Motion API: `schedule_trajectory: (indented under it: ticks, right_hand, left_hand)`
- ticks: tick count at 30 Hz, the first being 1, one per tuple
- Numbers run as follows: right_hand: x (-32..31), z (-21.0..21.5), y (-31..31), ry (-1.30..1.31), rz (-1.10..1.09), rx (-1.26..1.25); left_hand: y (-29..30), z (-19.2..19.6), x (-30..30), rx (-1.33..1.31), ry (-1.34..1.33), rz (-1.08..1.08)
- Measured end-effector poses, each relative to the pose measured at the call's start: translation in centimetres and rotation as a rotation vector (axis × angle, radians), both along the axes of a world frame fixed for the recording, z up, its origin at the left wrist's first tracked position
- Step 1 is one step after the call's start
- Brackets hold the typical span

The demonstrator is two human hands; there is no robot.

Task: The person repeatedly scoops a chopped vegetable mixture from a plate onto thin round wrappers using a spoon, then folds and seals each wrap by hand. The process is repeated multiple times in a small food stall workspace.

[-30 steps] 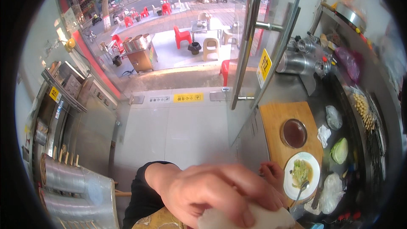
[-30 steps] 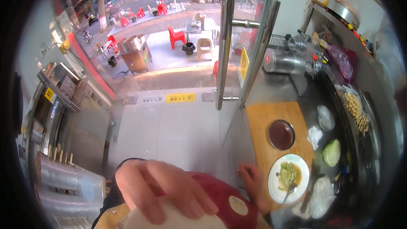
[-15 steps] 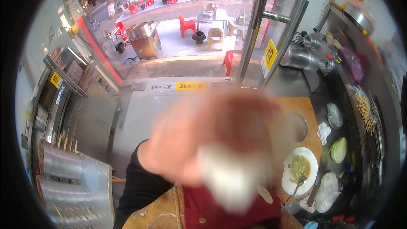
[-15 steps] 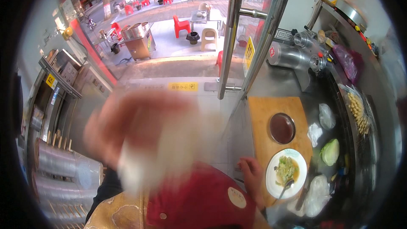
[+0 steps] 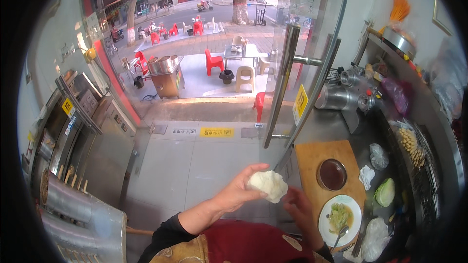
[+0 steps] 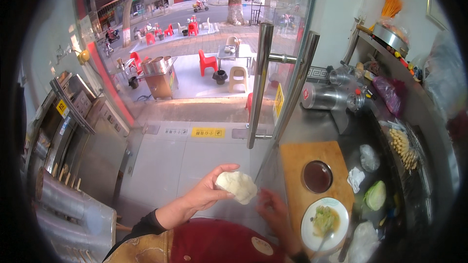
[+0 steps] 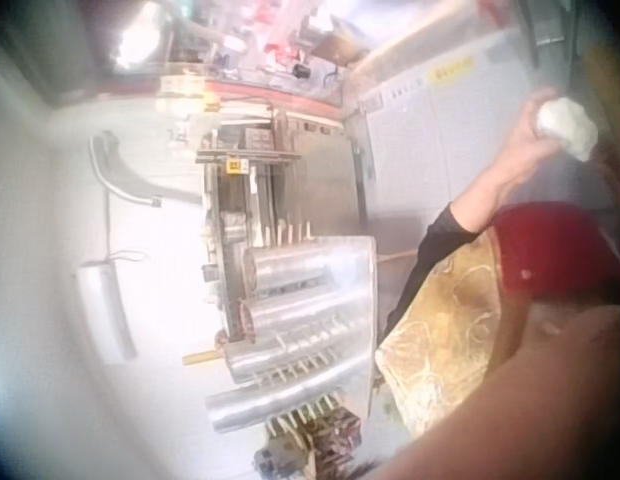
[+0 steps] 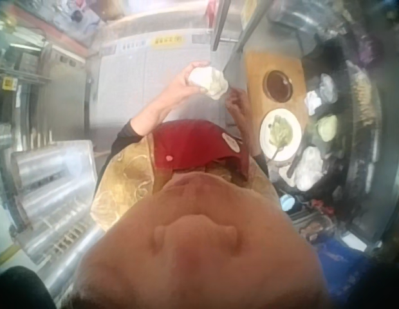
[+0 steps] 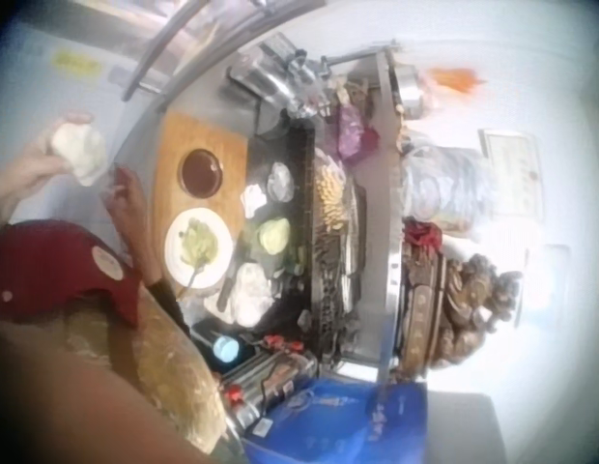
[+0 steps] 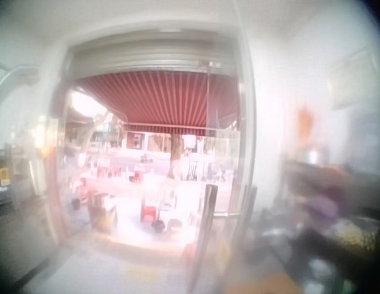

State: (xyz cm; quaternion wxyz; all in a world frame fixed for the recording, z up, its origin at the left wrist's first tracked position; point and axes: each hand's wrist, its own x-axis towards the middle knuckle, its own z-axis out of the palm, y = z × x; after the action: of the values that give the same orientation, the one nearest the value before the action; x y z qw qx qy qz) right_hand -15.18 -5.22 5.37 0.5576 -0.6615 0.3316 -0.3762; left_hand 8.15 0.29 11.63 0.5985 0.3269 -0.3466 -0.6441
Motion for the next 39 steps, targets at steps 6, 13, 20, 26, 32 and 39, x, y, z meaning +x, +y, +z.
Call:
schedule_trajectory:
  ticks: [6,13,20,26,32,39]
  right_hand:
    - [4.5,3.4,-1.5,0.153,0.091,-0.437]
    - [6.1,1.3,-1.1,0.089,0.054,-0.371]
    - [5.5,0.0,-1.6,-0.178,-0.005,-0.127]
    - [3.7,1.5,-1.2,-0.010,-0.005,-0.210]
    - [3.0,3.2,-0.4,0.163,0.107,-0.364]
    - [2.7,5.0,0.2,0.251,0.079,-0.523]
  left_hand:
    - [0.0,-3.0,-0.6,0.025,-0.017,0.026]
    - [0.5,-3.9,0.2,0.074,-0.013,0.041]
    - [0.1,-3.5,0.8,-0.103,-0.126,-0.105]
    - [-1.2,-4.0,1.3,0.096,0.400,-0.446]
    - [-2.9,-6.1,1.4,0.306,0.160,-0.622]
    - [-3.8,-7.5,0.9,0.186,0.235,-0.716]
